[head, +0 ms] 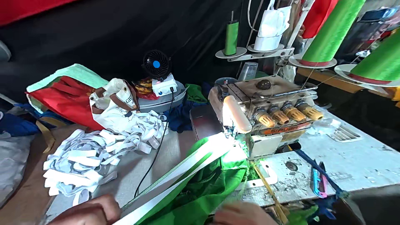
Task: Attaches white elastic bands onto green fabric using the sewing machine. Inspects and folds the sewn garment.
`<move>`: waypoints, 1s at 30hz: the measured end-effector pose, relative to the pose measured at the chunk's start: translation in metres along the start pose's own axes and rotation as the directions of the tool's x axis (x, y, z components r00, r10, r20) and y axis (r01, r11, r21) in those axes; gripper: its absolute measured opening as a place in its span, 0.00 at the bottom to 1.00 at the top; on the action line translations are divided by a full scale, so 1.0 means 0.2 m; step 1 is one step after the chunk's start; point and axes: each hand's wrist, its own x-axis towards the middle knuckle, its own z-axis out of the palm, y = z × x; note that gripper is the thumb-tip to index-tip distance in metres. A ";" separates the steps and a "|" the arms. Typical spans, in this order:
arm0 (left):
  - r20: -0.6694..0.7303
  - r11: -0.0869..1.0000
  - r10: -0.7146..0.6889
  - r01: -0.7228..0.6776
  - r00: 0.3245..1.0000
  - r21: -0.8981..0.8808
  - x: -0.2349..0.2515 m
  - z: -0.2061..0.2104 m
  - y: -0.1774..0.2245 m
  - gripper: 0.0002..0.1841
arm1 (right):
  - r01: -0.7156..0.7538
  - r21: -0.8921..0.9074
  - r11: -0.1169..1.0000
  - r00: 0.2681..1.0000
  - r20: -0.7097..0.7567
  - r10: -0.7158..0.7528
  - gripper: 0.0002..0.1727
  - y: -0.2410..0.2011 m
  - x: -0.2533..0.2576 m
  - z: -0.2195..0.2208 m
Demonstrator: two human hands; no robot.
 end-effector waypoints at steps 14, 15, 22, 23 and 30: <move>0.097 0.773 -0.101 0.017 0.990 0.635 0.07 -0.05 -0.09 0.17 | 0.052 0.451 0.891 0.950 -0.296 0.094 0.13 0.39 -0.10 0.22; 0.095 0.738 -0.112 0.019 0.989 0.674 0.07 -0.04 -0.08 0.16 | 0.065 0.467 0.882 0.956 -0.281 0.079 0.13 0.36 -0.11 0.20; 0.048 0.991 0.054 -0.060 0.997 0.121 0.02 -0.10 -0.04 0.11 | -0.057 0.169 0.984 0.965 -0.244 0.098 0.13 0.10 -0.22 0.10; 0.017 0.997 0.073 -0.073 0.997 0.030 0.02 -0.10 -0.04 0.10 | -0.148 0.081 0.986 0.954 -0.251 0.164 0.16 0.09 -0.23 0.10; -0.089 0.977 0.083 -0.099 0.992 -0.190 0.01 -0.04 -0.09 0.09 | -0.479 -0.221 0.850 0.848 -0.367 0.382 0.14 -0.03 -0.25 -0.26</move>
